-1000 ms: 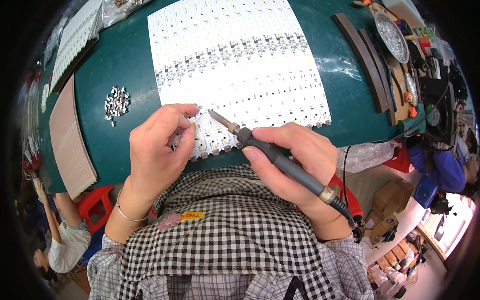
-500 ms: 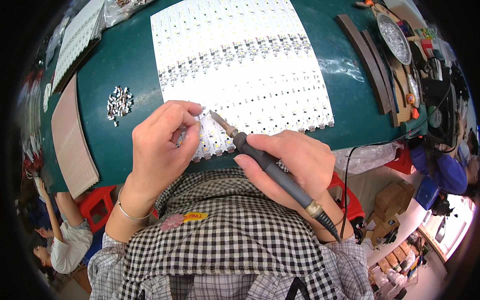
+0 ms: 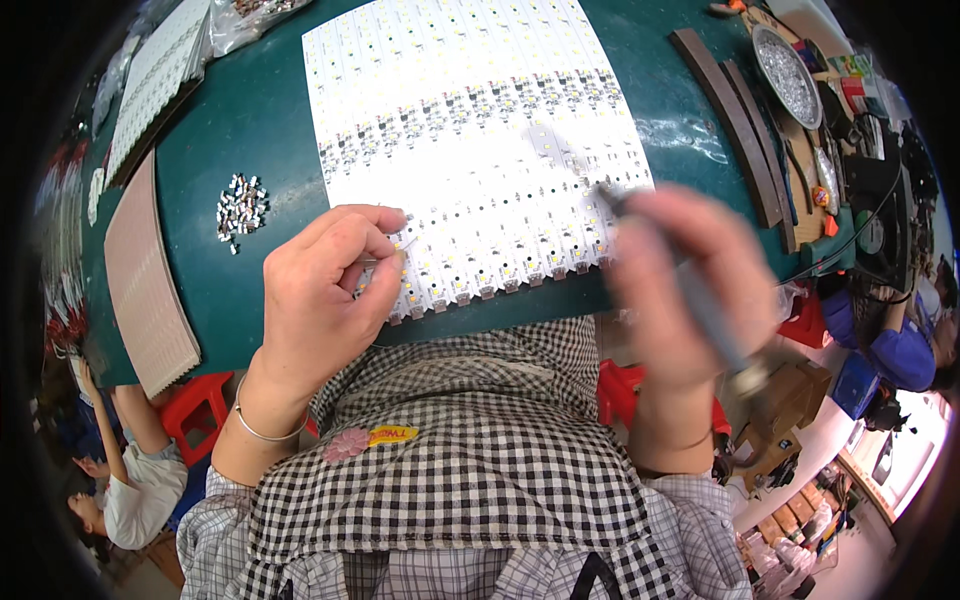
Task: The person solders components onto a circuit board panel using a soldering iron and stacks it. They then insert small components into another panel by hand, solder them using the soldering iron, and place the completed panel onto a stack on the table.
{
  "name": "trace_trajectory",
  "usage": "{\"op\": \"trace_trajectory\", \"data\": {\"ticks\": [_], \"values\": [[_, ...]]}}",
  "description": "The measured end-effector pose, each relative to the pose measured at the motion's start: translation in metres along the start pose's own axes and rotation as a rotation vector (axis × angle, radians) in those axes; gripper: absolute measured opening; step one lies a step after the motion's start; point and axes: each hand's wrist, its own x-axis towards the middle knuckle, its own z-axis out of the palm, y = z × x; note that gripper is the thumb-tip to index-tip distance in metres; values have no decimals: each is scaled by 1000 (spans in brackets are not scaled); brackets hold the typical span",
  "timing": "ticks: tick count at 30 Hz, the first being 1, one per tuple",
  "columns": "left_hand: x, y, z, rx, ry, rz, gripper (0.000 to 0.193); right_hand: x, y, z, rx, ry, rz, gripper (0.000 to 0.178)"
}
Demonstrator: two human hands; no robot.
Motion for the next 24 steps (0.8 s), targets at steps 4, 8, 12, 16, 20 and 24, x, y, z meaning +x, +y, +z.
{"op": "trace_trajectory", "data": {"ticks": [4, 8, 12, 16, 20, 24], "values": [[-4, 3, -4, 6, 9, -19, 11, 59, 69, -28, -271, 419, 15, 22], [-6, 4, -11, -52, 127, -16, 9, 79, 121, -65, -936, 184, -198, 21], [-9, -3, -15, 13, 154, 5, 9, 51, 88, -60, -412, 406, 94, 26], [-6, -6, -3, 24, 150, 32, 9, 13, 21, -18, 105, 171, 145, 20], [0, -7, 4, 66, 86, 72, 13, -8, -12, 6, 226, -201, 119, 24], [1, -7, 6, 33, 66, 23, 10, -14, -12, 15, 218, -287, 68, 23]]}}
